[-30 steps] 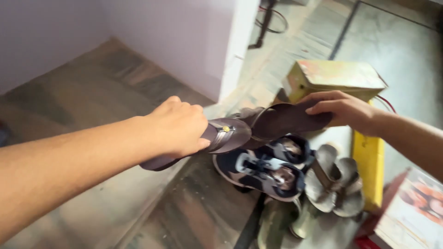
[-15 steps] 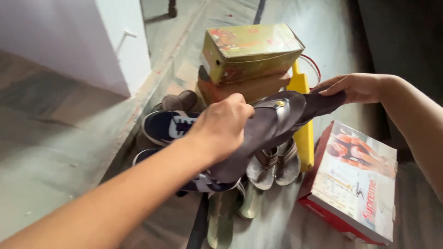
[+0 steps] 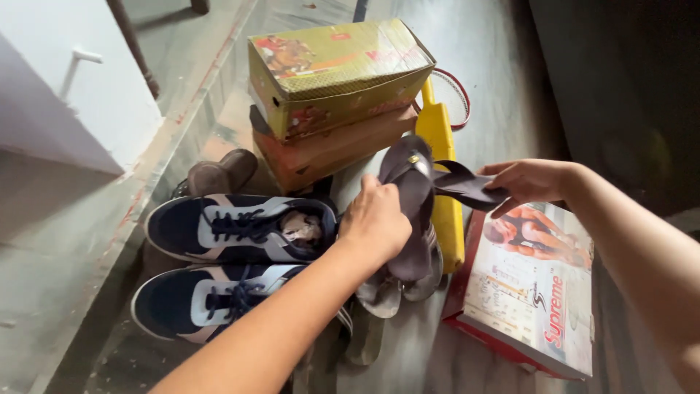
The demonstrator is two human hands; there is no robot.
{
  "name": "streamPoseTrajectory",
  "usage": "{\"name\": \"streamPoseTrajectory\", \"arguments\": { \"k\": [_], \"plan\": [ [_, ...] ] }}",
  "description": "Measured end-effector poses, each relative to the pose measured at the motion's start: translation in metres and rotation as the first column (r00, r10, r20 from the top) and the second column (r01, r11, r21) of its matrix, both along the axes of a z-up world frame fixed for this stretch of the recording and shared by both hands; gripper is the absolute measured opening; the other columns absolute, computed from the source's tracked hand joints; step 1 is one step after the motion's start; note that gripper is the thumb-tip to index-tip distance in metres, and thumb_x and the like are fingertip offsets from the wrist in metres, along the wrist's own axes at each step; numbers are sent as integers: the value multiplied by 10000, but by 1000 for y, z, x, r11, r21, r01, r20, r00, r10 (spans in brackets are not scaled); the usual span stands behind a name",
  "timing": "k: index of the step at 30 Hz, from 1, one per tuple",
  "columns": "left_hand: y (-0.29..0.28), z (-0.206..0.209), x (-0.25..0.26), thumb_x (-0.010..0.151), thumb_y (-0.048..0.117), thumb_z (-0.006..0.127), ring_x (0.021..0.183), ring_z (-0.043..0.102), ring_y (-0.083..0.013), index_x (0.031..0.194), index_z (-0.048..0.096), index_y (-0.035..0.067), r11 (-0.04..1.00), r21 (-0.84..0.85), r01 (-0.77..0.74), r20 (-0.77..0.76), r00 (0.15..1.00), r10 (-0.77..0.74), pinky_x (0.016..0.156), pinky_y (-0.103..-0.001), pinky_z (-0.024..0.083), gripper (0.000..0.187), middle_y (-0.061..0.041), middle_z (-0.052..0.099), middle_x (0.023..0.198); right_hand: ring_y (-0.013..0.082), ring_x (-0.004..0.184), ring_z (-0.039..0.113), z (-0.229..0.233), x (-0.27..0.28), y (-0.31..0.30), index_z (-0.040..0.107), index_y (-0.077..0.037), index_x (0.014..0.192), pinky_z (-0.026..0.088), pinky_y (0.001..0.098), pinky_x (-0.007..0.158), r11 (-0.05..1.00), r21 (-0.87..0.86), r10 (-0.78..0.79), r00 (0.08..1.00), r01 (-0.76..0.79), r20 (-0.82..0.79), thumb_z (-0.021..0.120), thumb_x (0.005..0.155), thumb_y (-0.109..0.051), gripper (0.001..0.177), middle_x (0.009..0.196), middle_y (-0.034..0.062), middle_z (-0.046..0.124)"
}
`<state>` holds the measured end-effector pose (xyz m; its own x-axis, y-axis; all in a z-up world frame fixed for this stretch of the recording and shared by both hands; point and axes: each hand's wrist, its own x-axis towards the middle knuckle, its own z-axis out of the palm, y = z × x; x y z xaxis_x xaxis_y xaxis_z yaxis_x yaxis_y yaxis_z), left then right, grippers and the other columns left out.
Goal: The person removes shoes from boxes and the floor, then rearranges them into a neat pile. They also move shoe boxes, a badminton racket, and a cricket bat to clear space.
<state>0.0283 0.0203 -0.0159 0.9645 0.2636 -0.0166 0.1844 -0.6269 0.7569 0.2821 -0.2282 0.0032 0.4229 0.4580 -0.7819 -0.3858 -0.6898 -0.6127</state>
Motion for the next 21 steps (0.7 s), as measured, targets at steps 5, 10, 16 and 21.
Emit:
{"name": "streamPoseTrajectory", "arguments": {
  "k": [5,10,16,21],
  "plan": [
    [-2,-20,10,830,131,649,1163,611,-456,1104,677,-23,999,-47,-17,-182,983,9,998,-498,515,316,-255,465,1361,305,1051,709,-14,-3,14,388,-10,1496,606,495,911,993,-78,90,996,-92,-28,508,920,-116,598,1223,231,668],
    [-4,-35,10,843,218,711,1191,607,-432,1157,647,-15,1000,-12,17,-216,976,-19,1004,-483,520,397,-232,475,1366,284,1054,726,-30,-13,26,377,-47,1505,643,496,896,943,-255,210,977,-212,-38,566,923,-118,616,1245,214,692],
    [-8,-36,6,853,267,745,1174,629,-403,1208,612,-33,997,45,69,-193,979,-59,992,-469,535,483,-214,498,1367,266,1024,757,-38,-27,29,442,-90,1475,664,462,838,848,-351,378,918,-396,-121,694,875,-128,653,1230,174,735],
    [-12,-31,-12,866,346,740,1259,545,-384,1312,576,81,966,105,237,-222,952,-210,1032,-488,483,544,-185,488,1391,274,961,795,-29,-41,37,625,1,1313,662,451,776,714,-520,479,869,-469,-126,720,909,-215,468,1115,170,795]
  ]
}}
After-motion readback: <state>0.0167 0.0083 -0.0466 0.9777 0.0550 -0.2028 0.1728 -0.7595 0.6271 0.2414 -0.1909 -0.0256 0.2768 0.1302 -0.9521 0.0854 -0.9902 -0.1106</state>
